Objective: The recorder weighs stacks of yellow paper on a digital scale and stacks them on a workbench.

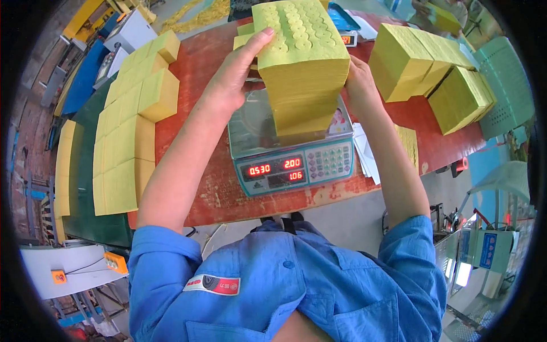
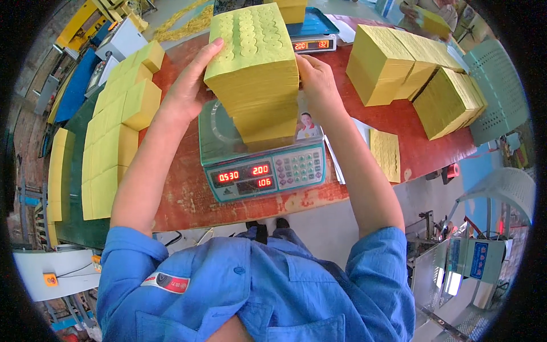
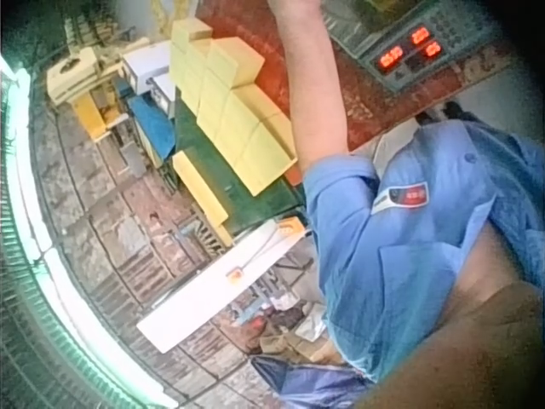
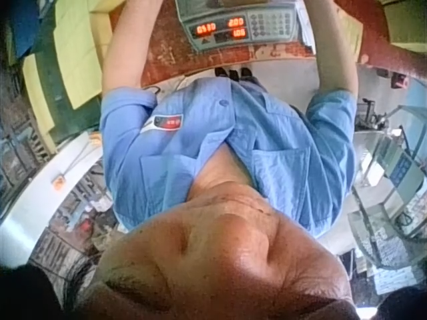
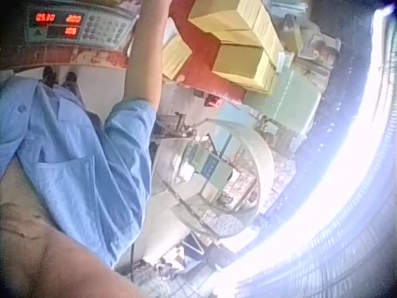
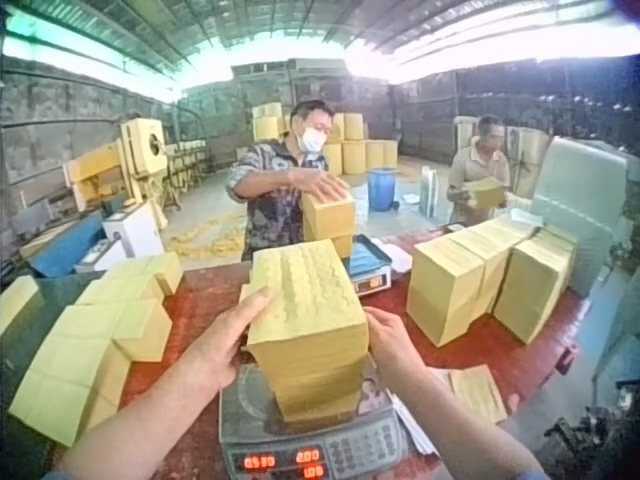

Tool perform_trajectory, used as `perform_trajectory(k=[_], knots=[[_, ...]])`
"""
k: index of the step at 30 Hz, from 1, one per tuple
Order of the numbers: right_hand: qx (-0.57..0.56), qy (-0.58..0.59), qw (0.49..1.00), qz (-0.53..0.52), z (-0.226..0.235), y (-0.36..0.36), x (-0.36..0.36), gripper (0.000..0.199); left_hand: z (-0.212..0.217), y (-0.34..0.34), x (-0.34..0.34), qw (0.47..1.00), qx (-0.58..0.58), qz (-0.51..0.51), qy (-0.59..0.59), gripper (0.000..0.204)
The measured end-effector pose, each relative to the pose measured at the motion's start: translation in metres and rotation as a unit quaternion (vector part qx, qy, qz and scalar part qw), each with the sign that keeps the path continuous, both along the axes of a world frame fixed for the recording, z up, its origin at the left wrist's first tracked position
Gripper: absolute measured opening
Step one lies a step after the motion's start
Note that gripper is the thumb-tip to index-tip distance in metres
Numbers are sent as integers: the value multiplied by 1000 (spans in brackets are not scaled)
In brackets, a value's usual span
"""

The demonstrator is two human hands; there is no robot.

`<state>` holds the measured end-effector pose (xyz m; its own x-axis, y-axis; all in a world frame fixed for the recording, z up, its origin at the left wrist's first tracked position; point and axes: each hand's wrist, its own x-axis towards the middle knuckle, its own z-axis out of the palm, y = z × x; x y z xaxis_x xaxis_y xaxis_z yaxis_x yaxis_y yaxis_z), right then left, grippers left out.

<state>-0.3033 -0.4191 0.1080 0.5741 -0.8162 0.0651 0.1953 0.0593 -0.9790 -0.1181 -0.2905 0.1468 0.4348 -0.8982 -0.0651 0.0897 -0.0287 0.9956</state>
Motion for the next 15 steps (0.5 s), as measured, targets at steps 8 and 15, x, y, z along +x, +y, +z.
perform_trajectory(k=[8,15], knots=[[64,-17,998,-14,-3,-5,-3,36,7,-1,-4,1000,7,14,0,82],[80,-42,996,-19,-8,-4,0,35,10,-2,-5,999,39,10,-35,82]])
